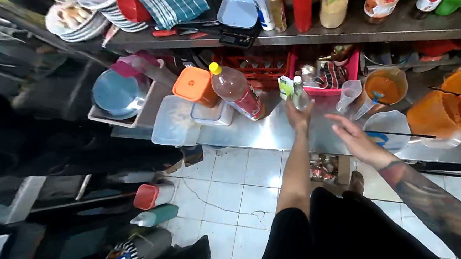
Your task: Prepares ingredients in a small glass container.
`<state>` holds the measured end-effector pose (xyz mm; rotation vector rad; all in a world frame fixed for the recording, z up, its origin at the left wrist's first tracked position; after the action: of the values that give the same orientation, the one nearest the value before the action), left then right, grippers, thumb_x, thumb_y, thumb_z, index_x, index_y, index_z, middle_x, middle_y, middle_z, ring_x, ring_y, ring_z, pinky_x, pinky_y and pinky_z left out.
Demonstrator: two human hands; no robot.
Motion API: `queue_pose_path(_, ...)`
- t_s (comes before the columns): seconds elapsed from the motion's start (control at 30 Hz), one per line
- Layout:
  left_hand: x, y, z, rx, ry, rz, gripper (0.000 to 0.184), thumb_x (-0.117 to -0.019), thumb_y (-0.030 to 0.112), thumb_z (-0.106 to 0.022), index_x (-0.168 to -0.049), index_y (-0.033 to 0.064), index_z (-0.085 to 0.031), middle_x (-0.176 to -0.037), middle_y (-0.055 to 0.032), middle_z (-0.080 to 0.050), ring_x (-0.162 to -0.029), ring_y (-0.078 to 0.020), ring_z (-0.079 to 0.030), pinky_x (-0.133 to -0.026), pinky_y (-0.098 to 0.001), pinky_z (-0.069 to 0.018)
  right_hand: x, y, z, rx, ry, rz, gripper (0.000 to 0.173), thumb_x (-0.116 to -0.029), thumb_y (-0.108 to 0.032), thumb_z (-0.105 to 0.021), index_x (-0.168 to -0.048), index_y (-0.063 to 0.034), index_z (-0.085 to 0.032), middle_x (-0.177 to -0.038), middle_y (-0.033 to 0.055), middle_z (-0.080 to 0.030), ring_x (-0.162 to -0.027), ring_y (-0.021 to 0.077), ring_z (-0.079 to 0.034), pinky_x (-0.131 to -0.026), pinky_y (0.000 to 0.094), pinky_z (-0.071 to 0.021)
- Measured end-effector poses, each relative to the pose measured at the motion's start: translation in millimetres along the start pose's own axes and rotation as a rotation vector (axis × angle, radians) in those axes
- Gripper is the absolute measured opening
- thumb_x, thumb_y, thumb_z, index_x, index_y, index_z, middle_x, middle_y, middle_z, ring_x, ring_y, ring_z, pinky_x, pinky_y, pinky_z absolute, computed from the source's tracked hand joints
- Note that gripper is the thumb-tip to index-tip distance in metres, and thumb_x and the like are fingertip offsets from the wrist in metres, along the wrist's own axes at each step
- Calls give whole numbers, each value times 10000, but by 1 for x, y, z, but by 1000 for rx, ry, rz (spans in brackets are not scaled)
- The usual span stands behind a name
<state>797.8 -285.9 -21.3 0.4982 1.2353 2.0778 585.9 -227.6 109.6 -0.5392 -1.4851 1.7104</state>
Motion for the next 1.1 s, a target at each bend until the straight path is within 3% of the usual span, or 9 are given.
queue_pose_path(0.13, -9, -4, 3, -27, -191, -151, 813, -785, 429, -874, -1460, 127, -537, -1392, -141, -613, -1242, -284, -620, -1028, -527, -532, -59, 16, -18, -96, 174, -115, 552, -1075, -579, -334, -1545, -308, -435, -1604, -21, -435, -1435, 219, -455, -1118, 556, -429)
queue_pose_path(0.3, -20, -10, 4, 98, -581, -249, 869, -776, 274, -907, -1518, 139, -475, -1493, -127, -536, -1334, -268, -556, -1104, -499, -487, -131, 69, -27, -56, 321, -121, 698, -1082, -585, -243, -1568, -111, -405, -1592, 132, -436, -1478, 227, -408, -1233, 499, -328)
queue_pose_path(0.5, -8, -8, 2, 145, -702, -270, 886, -807, 206, -885, -1559, 200, -415, -1529, -102, -508, -1335, -276, -565, -1076, -546, -514, -115, 88, -24, -60, 391, -208, 752, -961, -800, -268, -1558, -362, -401, -1555, 15, -495, -1380, 247, -517, -1069, 614, -458)
queue_pose_path(0.6, -6, -9, -5, 118, -655, -251, 917, -771, 212, -912, -1550, 188, -430, -1506, -114, -531, -1312, -280, -582, -1066, -542, -522, -118, 74, -19, -6, 375, -180, 686, -1037, -680, -265, -1545, -248, -426, -1535, 68, -507, -1386, 238, -512, -1109, 569, -444)
queue_pose_path(0.7, -2, -7, -7, 93, -663, -256, 947, -748, 195, -924, -1552, 140, -426, -1510, -144, -520, -1318, -300, -574, -1060, -549, -519, -127, 73, -14, 79, 444, -178, 531, -1114, -478, -264, -1452, -155, -516, -1367, 127, -628, -1255, 279, -610, -1037, 572, -486)
queue_pose_path(0.83, -1, -7, -5, 100, -681, -237, 950, -741, 178, -928, -1551, 155, -432, -1533, -124, -499, -1344, -295, -555, -1054, -573, -522, -118, 80, -11, -107, 476, -98, 514, -1099, -516, -306, -1531, -256, -407, -1483, 53, -548, -1304, 221, -575, -1036, 526, -509)
queue_pose_path(0.9, -1, -6, -8, 114, -679, -220, 949, -723, 163, -940, -1537, 144, -450, -1512, -130, -516, -1346, -293, -550, -1071, -567, -511, -115, 62, -3, -105, 525, 103, 630, -1063, -444, -495, -1598, -188, -283, -1599, 68, -411, -1404, 201, -482, -1117, 453, -472)
queue_pose_path(1.0, 0, -5, -13, 111, -672, -199, 969, -726, 180, -931, -1554, 128, -430, -1526, -138, -504, -1389, -263, -514, -1115, -541, -483, -131, 13, 23, 61, 588, 289, 874, -916, -430, -745, -1597, -100, -307, -1587, 133, -410, -1438, 248, -430, -1175, 447, -420)
queue_pose_path(1.1, 5, -5, -14, 98, -665, -170, 975, -756, 213, -923, -1567, 106, -392, -1545, -159, -472, -1404, -273, -495, -1140, -520, -460, -131, -41, 62, -60, 742, 387, 713, -1014, -332, -612, -1569, -30, -284, -1493, 138, -511, -1302, 221, -565, -1056, 398, -525)
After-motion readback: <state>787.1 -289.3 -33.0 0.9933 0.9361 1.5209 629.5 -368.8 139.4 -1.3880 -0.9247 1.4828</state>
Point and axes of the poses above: each hand's wrist, its own x-axis away from the middle knuckle, its own z-axis out of the back of the hand, y = z × x, the point moved 4 cm from there along -x, towards the middle knuckle
